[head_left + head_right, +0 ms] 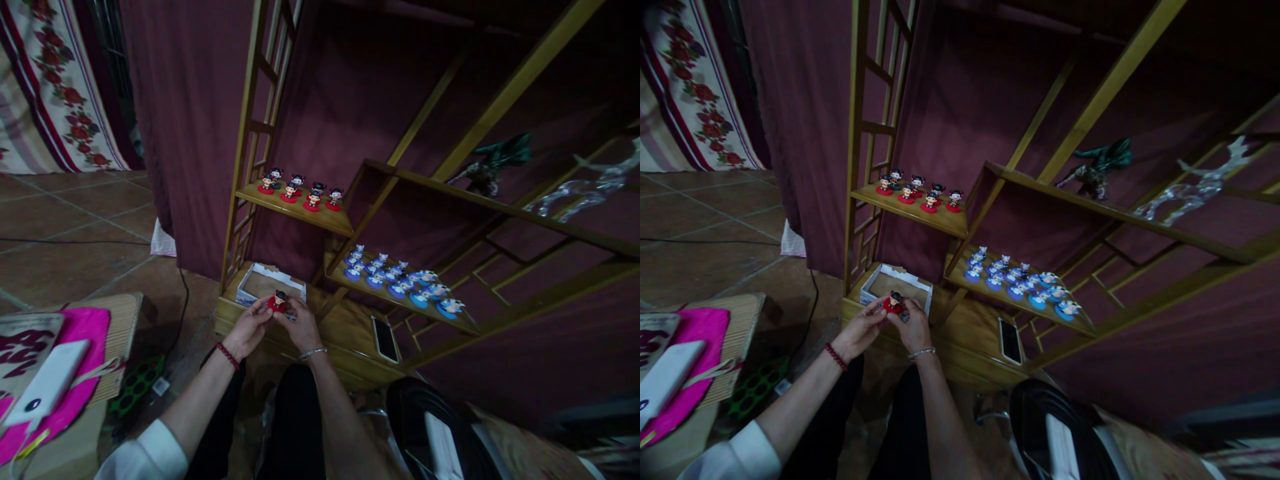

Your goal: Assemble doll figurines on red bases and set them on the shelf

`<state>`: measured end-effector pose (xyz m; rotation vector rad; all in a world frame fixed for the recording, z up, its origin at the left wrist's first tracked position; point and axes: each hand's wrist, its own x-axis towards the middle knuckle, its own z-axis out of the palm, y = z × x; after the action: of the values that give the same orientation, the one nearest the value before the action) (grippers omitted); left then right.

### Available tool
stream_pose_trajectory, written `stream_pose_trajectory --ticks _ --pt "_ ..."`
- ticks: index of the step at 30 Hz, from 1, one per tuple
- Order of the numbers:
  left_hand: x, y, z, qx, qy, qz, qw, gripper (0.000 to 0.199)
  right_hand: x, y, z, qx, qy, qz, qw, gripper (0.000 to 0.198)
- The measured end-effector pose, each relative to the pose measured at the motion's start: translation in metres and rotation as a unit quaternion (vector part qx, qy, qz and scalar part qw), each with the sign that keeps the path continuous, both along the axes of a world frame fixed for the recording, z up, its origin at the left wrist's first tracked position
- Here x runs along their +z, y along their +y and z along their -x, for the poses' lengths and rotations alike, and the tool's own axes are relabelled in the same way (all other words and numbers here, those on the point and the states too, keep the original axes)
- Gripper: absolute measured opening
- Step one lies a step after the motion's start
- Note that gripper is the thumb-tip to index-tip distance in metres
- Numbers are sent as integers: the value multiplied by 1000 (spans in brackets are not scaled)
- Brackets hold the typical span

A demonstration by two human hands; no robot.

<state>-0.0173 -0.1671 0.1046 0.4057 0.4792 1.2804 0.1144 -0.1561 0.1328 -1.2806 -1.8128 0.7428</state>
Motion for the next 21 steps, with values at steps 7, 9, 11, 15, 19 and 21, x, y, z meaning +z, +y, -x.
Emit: stream_pose_trajectory --ticks 7,9,11,15,19,21 --pt "6 4 -3 1 15 -13 1000 34 5 1 -1 8 30 6 999 28" --pt "8 5 -3 5 25 -16 1000 35 5 3 -3 12 41 9 999 32" --pt "12 6 -4 10 37 -24 999 36 5 4 -5 13 47 10 999 37" --pt "21 7 -6 15 57 -33 998 35 9 5 -9 9 52 10 999 45" --pt "29 8 -7 17 78 -32 996 33 15 5 -11 3 43 -1 999 41" --pt "32 8 -7 21 88 -32 995 33 18 5 -11 3 43 -7 999 40"
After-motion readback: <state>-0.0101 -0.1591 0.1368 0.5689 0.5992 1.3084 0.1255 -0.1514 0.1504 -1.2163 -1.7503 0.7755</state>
